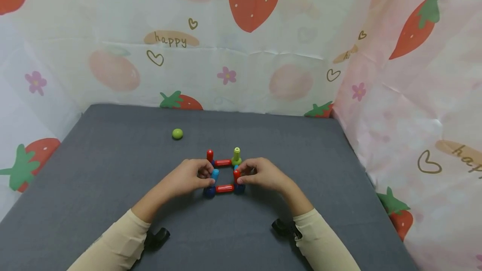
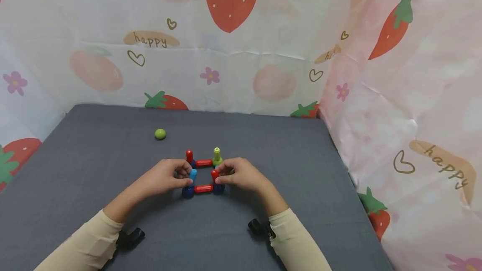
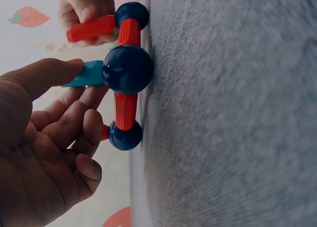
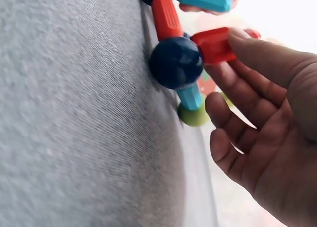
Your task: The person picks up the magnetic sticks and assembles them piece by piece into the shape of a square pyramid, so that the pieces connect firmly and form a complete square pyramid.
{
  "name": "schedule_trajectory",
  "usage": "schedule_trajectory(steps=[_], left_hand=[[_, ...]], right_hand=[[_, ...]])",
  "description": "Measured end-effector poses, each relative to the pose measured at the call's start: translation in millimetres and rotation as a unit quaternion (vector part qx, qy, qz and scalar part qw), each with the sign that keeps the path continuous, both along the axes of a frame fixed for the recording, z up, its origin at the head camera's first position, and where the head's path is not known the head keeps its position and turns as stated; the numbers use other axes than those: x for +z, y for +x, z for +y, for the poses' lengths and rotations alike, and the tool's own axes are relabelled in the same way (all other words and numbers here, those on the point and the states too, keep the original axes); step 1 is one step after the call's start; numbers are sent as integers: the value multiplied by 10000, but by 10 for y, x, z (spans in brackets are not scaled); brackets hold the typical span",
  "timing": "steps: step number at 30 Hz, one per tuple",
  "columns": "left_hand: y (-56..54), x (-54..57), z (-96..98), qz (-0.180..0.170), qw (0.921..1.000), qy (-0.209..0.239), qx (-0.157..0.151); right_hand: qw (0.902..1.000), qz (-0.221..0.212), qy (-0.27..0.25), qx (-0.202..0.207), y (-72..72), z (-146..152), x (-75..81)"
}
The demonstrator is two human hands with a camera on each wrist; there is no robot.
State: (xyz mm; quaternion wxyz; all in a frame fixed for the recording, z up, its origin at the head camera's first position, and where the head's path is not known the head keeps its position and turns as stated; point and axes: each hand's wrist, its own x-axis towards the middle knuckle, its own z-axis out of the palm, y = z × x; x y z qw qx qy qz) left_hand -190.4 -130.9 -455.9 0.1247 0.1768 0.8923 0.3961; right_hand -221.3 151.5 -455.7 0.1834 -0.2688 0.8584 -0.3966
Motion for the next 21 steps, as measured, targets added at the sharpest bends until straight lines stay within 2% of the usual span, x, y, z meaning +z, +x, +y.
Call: schedule_trajectory(steps=[8,21], left_hand=[[-2,-80,40,-217,9992,276,170],[22,-99,81,-181,9989,317,282]], right_hand=[[9993,-15,-74,-370,1,-89,-93],[9975,-104,-184,-674,54,-174,-129]])
